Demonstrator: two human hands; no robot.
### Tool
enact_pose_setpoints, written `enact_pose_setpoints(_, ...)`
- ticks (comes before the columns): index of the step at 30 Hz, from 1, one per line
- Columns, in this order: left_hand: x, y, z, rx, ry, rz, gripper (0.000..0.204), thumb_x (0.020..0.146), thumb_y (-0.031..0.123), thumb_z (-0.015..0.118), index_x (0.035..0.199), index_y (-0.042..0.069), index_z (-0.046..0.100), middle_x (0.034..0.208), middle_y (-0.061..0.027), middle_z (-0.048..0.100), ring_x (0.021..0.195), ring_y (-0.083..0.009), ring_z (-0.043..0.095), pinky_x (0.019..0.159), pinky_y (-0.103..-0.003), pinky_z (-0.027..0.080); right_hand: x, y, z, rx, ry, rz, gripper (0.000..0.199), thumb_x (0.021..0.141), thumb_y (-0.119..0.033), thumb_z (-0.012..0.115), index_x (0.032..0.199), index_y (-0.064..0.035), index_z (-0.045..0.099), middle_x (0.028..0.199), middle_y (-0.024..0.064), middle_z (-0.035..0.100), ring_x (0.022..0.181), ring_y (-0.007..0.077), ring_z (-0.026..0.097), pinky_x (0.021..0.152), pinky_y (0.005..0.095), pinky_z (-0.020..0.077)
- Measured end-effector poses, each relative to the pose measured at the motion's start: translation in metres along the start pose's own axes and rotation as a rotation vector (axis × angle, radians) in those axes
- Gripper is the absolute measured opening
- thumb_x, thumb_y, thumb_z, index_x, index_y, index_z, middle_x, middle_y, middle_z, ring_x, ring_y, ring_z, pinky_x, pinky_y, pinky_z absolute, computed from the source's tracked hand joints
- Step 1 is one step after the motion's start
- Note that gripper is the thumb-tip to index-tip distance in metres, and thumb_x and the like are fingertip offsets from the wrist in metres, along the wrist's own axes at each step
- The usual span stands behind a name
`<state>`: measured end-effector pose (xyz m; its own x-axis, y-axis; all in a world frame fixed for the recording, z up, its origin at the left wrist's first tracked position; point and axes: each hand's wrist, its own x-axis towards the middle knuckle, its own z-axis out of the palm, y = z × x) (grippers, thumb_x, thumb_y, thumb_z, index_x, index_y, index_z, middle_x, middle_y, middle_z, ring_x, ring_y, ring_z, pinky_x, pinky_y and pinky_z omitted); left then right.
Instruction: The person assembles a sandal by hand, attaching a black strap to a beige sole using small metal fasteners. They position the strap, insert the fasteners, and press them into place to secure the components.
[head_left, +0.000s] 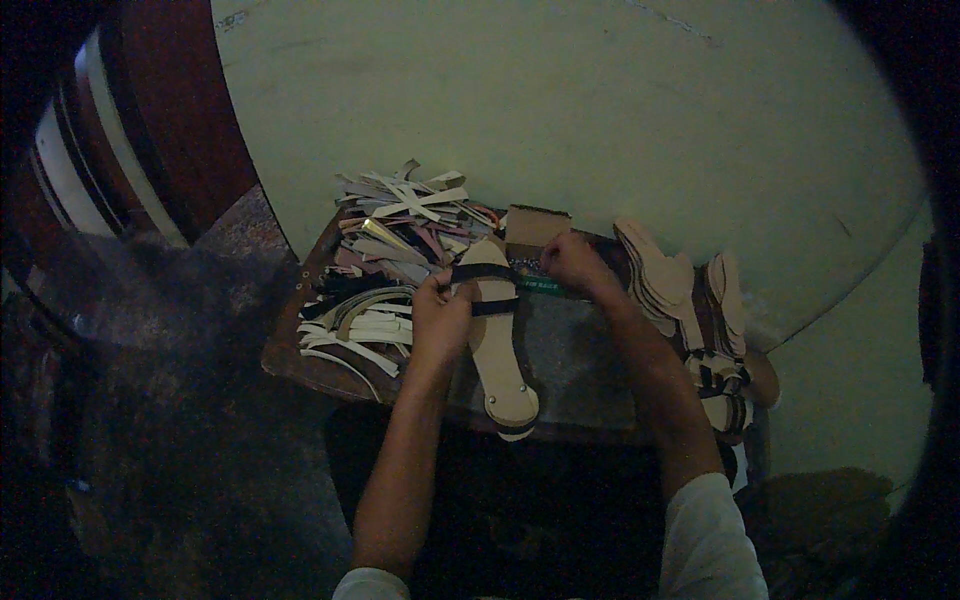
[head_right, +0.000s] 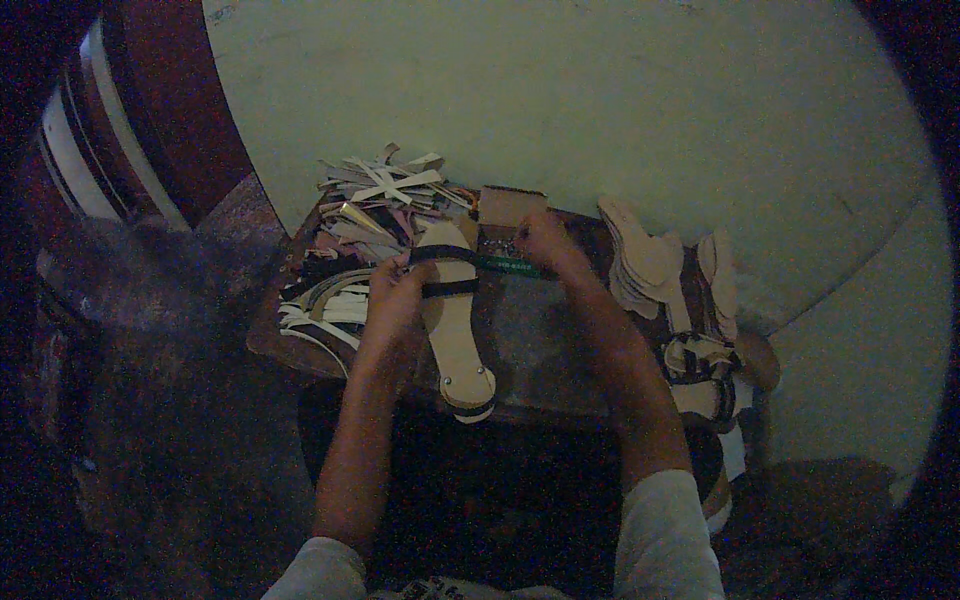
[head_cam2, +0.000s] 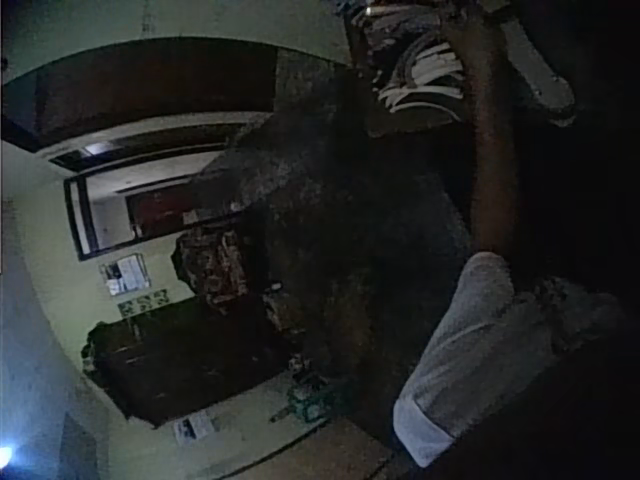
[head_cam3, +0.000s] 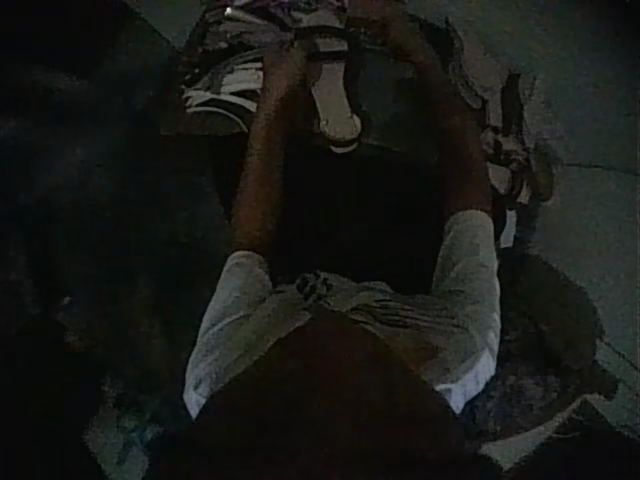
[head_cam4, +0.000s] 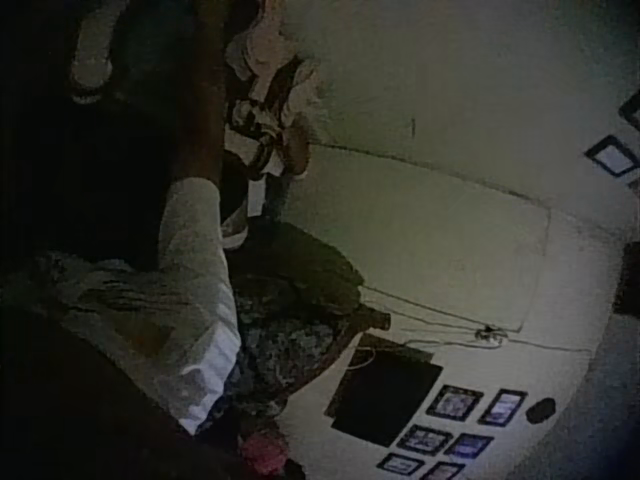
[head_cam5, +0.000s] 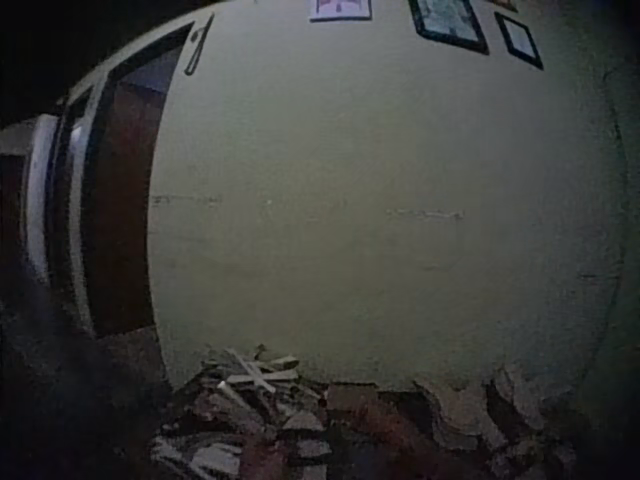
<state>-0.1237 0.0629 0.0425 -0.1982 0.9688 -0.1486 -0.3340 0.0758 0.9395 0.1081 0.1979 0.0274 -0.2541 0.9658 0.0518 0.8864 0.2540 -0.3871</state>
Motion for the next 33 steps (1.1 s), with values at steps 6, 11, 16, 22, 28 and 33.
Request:
enact_pose_setpoints(6, -0.003, -0.010, 0.005, 0.070, -0.031, 0.001, 0.030, 0.085, 0.011, 0.064, 0.111, 0.000, 0.057, 0.096, -0.0097, 0.064, 0.084, -0.0191, 0.061, 0.075, -0.033, 0.050, -0.030, 0.014, -0.046, 0.516, -0.100, 0.130, 0.011, 0.082, -0.010, 0.070, 0.088, -0.0002, 0.072, 0.082, 0.0044, 0.071, 0.075, 0.0136, 0.066, 0.072, 0.0321, 0.0535)
enact_pose_setpoints(11, -0.011, -0.009, 0.019, 0.189, -0.100, 0.022, 0.036, 0.084, 0.014, 0.066, 0.115, -0.002, 0.058, 0.098, -0.0103, 0.066, 0.086, -0.0189, 0.062, 0.077, -0.031, 0.049, -0.106, 0.041, -0.048, 0.556, -0.115, -0.038, 0.016, 0.083, -0.013, 0.072, 0.091, 0.0010, 0.072, 0.084, 0.0049, 0.071, 0.074, 0.0138, 0.066, 0.072, 0.0308, 0.0537)
enact_pose_setpoints(16, -0.025, -0.015, 0.020, 0.371, -0.021, -0.049, 0.040, 0.084, 0.019, 0.066, 0.117, -0.002, 0.059, 0.100, -0.0115, 0.067, 0.089, -0.0192, 0.063, 0.079, -0.031, 0.049, -0.152, 0.043, 0.017, 0.621, -0.157, 0.037, 0.016, 0.084, -0.016, 0.070, 0.095, -0.0047, 0.073, 0.087, 0.0080, 0.072, 0.076, 0.0144, 0.066, 0.072, 0.0312, 0.0533)
enact_pose_setpoints(22, -0.031, -0.041, 0.049, 0.370, -0.267, -0.111, 0.036, 0.085, 0.020, 0.066, 0.113, -0.001, 0.061, 0.101, -0.0108, 0.068, 0.088, -0.0196, 0.063, 0.079, -0.032, 0.050, -0.183, 0.033, 0.003, 0.338, -0.025, -0.015, 0.022, 0.087, -0.017, 0.069, 0.104, -0.0046, 0.072, 0.101, 0.0128, 0.072, 0.090, 0.0190, 0.069, 0.078, 0.0336, 0.0543)
enact_pose_setpoints(28, -0.027, -0.052, 0.047, 0.369, -0.232, -0.142, 0.033, 0.083, 0.014, 0.067, 0.110, -0.002, 0.058, 0.093, -0.0109, 0.067, 0.081, -0.0183, 0.064, 0.073, -0.030, 0.052, -0.196, 0.049, 0.005, 0.320, 0.205, -0.057, 0.021, 0.088, -0.013, 0.067, 0.107, -0.0041, 0.070, 0.103, 0.0149, 0.071, 0.095, 0.0227, 0.069, 0.083, 0.0355, 0.0543)
enact_pose_setpoints(33, -0.028, -0.055, 0.047, 0.392, -0.196, -0.098, 0.037, 0.084, 0.015, 0.066, 0.115, -0.004, 0.055, 0.095, -0.0127, 0.067, 0.083, -0.0195, 0.065, 0.075, -0.031, 0.052, -0.201, 0.036, -0.004, 0.511, 0.218, 0.021, 0.021, 0.083, -0.015, 0.067, 0.099, -0.0038, 0.071, 0.100, 0.0157, 0.071, 0.089, 0.0321, 0.068, 0.084, 0.0396, 0.0519)
